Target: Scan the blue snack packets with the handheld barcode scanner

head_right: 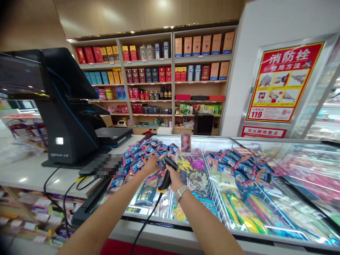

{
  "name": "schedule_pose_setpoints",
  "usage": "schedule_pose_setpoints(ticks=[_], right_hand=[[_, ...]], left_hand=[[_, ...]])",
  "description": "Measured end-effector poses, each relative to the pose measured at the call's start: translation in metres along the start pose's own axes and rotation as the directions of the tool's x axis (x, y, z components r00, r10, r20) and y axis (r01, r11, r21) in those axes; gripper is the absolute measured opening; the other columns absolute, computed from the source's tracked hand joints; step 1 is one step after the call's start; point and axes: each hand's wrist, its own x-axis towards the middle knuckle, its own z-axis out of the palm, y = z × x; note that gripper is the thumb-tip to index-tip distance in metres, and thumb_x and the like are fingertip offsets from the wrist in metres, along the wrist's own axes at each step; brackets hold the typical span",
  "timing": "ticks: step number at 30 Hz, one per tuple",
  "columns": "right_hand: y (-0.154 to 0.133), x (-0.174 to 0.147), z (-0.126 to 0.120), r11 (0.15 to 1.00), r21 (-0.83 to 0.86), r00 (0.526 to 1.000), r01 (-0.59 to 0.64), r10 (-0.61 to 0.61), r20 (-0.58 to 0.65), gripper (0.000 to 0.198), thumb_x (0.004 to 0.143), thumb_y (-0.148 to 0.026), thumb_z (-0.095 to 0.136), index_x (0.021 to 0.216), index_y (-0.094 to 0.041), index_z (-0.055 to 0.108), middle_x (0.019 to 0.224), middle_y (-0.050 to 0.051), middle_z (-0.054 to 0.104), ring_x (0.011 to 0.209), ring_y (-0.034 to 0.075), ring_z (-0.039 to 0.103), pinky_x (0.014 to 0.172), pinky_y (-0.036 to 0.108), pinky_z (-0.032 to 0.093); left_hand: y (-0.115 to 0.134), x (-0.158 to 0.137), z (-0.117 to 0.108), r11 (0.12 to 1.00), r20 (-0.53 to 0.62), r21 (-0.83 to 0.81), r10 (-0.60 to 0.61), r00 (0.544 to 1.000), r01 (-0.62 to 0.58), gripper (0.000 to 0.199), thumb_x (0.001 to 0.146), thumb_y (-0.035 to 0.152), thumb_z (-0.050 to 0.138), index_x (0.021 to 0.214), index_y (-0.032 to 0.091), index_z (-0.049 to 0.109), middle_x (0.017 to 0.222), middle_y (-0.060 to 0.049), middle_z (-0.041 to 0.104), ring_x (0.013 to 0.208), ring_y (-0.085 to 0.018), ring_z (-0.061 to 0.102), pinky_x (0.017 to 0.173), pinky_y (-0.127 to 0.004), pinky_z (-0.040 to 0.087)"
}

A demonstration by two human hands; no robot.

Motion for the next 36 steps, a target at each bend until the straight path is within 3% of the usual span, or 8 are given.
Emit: schedule_pose_setpoints(ticks=[3,6,11,14,20,25,31,36], right_hand=[[-0.005,0.001,-0.004,0.997,0.050,0.998,0.053,-0.054,0.015,0.018,0.078,-0.028,0.071,0.069,-0.019,0.058,0.052,-0.001,0.058,0.050,0.015,0.061,0.050,0.024,0.051],[-0.016,0.002,-0.014,0.984,0.116,0.990,0.138,-0.137,-0.013,0.019,0.073,-0.025,0.074,0.068,-0.020,0.056,0.054,-0.002,0.060,0.049,0.014,0.061,0.050,0.025,0.051],[-0.050,-0.002,-0.047,0.964,0.137,0.974,0.226,-0.221,-0.051,0.016,0.074,-0.025,0.070,0.068,-0.020,0.056,0.051,-0.002,0.058,0.043,0.012,0.054,0.042,0.023,0.046],[-0.070,-0.007,-0.066,0.978,0.008,0.977,0.210,-0.210,0.045,0.017,0.072,-0.027,0.069,0.065,-0.020,0.055,0.045,-0.004,0.053,0.036,0.009,0.043,0.035,0.021,0.036],[-0.077,-0.011,-0.078,0.825,-0.453,0.941,0.338,-0.305,0.148,0.023,0.069,-0.024,0.072,0.053,-0.021,0.056,0.039,-0.002,0.052,0.032,0.011,0.041,0.034,0.025,0.029],[-0.074,-0.019,-0.074,0.776,-0.517,0.932,0.362,-0.319,0.174,0.029,0.067,-0.020,0.076,0.047,-0.021,0.055,0.035,-0.001,0.049,0.030,0.011,0.038,0.039,0.027,0.029],[-0.080,-0.029,-0.069,0.513,-0.763,0.909,0.393,-0.344,0.236,0.039,0.075,-0.028,0.064,0.038,-0.020,0.051,0.036,0.003,0.051,0.032,0.013,0.045,0.043,0.029,0.034],[-0.079,-0.021,-0.070,0.671,-0.641,0.926,0.373,-0.313,0.212,0.035,0.070,-0.033,0.067,0.041,-0.019,0.053,0.036,0.001,0.050,0.031,0.011,0.043,0.038,0.027,0.033]], left_hand=[[0.011,0.005,0.007,0.991,0.017,-0.115,-0.061,0.998,0.063,0.029,0.071,0.025,0.073,0.099,0.019,0.066,0.107,-0.012,0.070,0.112,-0.032,0.060,0.098,-0.045,0.043],[0.023,0.010,0.017,0.892,-0.001,-0.426,-0.170,0.985,0.154,0.028,0.068,0.018,0.074,0.094,0.019,0.063,0.096,-0.007,0.070,0.098,-0.026,0.066,0.088,-0.039,0.051],[0.044,0.021,0.044,0.289,0.113,-0.929,-0.376,0.920,0.233,0.028,0.062,0.021,0.081,0.075,0.018,0.057,0.066,0.003,0.056,0.072,-0.016,0.065,0.080,-0.039,0.058],[0.049,0.024,0.060,0.117,0.100,-0.981,-0.388,0.916,0.156,0.036,0.058,0.027,0.084,0.061,0.018,0.050,0.055,0.007,0.047,0.067,-0.013,0.063,0.084,-0.038,0.059],[0.042,0.022,0.073,0.141,0.026,-0.985,-0.439,0.898,0.098,0.037,0.060,0.042,0.082,0.063,0.019,0.053,0.056,0.005,0.052,0.074,-0.015,0.066,0.085,-0.037,0.059],[0.040,0.017,0.070,0.093,0.056,-0.990,-0.429,0.902,0.106,0.034,0.058,0.037,0.083,0.062,0.018,0.055,0.063,0.003,0.059,0.077,-0.014,0.066,0.087,-0.035,0.056],[0.046,0.017,0.068,0.001,0.099,-0.993,-0.494,0.864,0.115,0.031,0.053,0.029,0.086,0.059,0.017,0.058,0.058,0.003,0.058,0.073,-0.015,0.066,0.084,-0.037,0.057],[0.042,0.017,0.069,0.032,0.061,-0.996,-0.498,0.865,0.088,0.036,0.052,0.028,0.086,0.052,0.018,0.051,0.051,0.006,0.051,0.065,-0.013,0.063,0.079,-0.034,0.058]])
